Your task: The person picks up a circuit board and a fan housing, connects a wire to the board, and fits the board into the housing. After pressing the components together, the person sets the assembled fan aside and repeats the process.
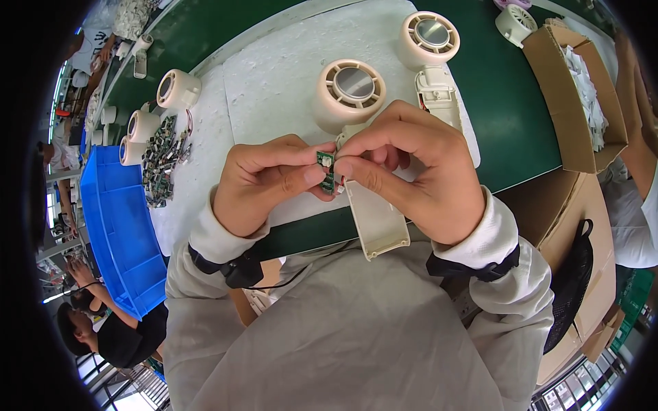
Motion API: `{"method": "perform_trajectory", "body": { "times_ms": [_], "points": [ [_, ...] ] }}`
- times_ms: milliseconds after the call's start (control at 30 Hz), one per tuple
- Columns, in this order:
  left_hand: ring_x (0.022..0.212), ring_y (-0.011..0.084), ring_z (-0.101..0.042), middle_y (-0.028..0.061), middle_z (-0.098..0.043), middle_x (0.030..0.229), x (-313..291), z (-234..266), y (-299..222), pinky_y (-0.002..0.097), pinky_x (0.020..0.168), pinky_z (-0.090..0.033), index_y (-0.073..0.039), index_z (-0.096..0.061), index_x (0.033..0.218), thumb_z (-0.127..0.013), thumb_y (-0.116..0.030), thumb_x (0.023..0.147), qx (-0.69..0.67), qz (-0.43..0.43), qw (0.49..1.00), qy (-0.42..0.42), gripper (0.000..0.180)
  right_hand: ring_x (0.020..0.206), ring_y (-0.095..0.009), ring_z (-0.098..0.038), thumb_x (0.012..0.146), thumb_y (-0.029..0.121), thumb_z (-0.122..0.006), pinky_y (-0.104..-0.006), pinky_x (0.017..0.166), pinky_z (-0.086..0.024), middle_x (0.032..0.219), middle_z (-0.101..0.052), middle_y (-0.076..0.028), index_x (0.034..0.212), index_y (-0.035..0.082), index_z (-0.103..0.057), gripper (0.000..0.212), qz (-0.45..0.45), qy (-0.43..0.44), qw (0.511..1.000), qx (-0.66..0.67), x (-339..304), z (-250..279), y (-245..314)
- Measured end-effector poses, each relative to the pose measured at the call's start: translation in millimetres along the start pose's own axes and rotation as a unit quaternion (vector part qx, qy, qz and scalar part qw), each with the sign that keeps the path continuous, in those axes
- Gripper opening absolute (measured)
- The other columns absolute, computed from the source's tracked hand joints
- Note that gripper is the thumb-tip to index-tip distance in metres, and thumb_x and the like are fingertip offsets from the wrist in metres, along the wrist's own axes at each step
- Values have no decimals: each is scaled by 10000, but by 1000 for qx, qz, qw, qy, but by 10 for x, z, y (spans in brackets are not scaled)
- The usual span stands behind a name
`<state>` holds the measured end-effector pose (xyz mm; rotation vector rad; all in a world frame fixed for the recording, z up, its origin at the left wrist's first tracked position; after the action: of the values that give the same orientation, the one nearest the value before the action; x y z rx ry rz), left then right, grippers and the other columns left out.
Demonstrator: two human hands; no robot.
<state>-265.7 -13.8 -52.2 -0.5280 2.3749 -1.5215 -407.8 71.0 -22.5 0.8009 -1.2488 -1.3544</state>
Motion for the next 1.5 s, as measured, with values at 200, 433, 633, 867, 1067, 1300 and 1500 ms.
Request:
{"method": "perform_trajectory", "body": {
  "times_ms": [200,433,633,867,1067,1300,1500],
  "points": [
    [1029,225,-711,136,-698,1113,-15,-14,-7,348,889,-629,23,-697,1231,-647,33,974,38,-36,999,-5,262,719,-103,-497,866,5,-781,-257,664,-401,879,-596,-25,983,9,-737,125,-3,7,1000,-5,-10,-5,-21],
    [1023,217,-709,141,-701,1136,6,18,5,340,915,-591,52,-646,1283,-622,9,1000,69,-11,996,-60,287,751,-124,-553,842,-42,-760,-260,670,-441,917,-624,-54,972,2,-727,142,48,-40,993,-96,-4,-3,53],
    [1027,201,-700,137,-705,1145,9,48,38,326,927,-571,70,-604,1304,-579,3,1020,82,25,993,-79,292,777,-192,-606,796,-50,-762,-285,694,-486,950,-658,-83,1027,32,-750,245,145,2,977,-154,-37,-56,172],
    [1037,185,-692,126,-701,1136,-5,32,25,310,934,-561,69,-595,1299,-567,6,1023,104,22,991,-76,285,820,-221,-619,788,-20,-778,-318,708,-499,936,-665,-82,1039,52,-772,261,196,58,955,-214,-51,-169,208],
    [997,176,-687,108,-695,1136,0,21,37,308,896,-557,49,-597,1315,-591,-25,1022,105,15,991,-79,302,830,-216,-615,789,2,-798,-321,716,-496,895,-669,-70,1009,60,-791,227,165,41,965,-201,-27,-72,177],
    [1029,189,-692,120,-673,1152,-7,4,39,308,931,-559,63,-593,1308,-556,26,1017,104,21,992,-71,295,792,-198,-606,744,7,-837,-314,703,-485,816,-669,-46,947,56,-796,213,82,-7,971,-223,-30,38,210],
    [1016,195,-692,117,-662,1134,-49,-68,9,307,913,-560,47,-625,1293,-571,52,1001,173,-13,983,-67,297,756,-188,-594,718,-3,-850,-308,682,-471,795,-670,-35,908,52,-789,207,59,-24,972,-227,-33,70,146]
  ]
}}
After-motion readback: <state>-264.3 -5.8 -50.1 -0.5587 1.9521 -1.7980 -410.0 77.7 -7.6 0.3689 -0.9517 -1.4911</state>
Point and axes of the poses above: each hand's wrist, its own x-axis towards the middle knuckle, its own z-axis out of the back of the hand, y = z × x, the point moved 8 cm from there along x, towards the middle knuckle
